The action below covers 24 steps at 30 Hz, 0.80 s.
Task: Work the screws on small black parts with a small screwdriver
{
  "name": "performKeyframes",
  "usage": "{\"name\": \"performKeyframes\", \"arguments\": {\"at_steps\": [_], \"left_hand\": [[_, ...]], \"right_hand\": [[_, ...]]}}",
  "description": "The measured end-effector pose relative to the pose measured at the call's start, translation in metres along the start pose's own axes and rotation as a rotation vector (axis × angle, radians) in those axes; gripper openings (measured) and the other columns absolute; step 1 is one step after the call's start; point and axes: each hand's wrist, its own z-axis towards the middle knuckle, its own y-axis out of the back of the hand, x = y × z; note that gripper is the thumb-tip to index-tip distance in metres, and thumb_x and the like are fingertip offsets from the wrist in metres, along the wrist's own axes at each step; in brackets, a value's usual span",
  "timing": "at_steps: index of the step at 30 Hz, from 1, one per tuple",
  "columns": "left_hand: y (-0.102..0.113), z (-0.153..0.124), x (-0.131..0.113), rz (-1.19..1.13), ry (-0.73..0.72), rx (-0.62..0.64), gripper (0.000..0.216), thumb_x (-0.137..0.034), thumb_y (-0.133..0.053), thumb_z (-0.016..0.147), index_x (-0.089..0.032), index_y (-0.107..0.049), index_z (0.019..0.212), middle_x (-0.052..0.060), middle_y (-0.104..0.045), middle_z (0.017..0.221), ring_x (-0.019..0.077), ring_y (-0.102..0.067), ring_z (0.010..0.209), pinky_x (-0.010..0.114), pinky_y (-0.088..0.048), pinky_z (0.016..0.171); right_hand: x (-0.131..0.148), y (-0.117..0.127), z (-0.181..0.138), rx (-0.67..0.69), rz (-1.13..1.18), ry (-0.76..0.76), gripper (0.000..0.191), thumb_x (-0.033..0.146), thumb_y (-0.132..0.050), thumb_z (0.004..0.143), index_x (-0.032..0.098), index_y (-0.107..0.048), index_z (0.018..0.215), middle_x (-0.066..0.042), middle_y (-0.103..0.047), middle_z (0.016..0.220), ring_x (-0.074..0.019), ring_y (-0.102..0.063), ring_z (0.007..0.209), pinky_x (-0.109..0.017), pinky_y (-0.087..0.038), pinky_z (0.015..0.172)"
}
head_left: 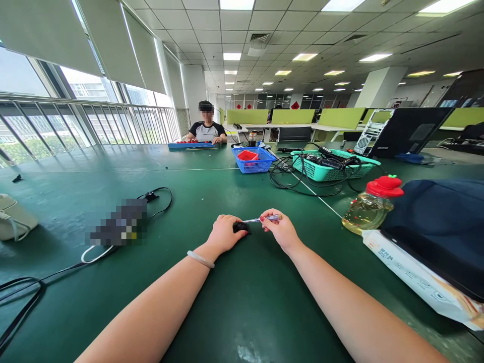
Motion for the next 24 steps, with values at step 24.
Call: {"name": "performKeyframes", "arguments": {"at_steps": [24], "left_hand": [[-0.0002, -0.0004, 0.0003, -0.025, -0.074, 0.023, 0.031, -0.032, -0.068, 0.083, -0.023, -0.074, 0.111, 0.006, -0.074, 0.115, 0.0298, -0.056, 0.119, 0.044, -0.044, 0.109]], "right_hand": [[-0.0064, 0.0094, 0.0065, -0.169, 0.167, 0.089, 0.064, 0.043, -0.085, 0.064, 0.027, -0.041, 0.108, 0.003, -0.071, 0.082, -0.0207, -0.072, 0.083, -0.049, -0.058, 0.090]]}}
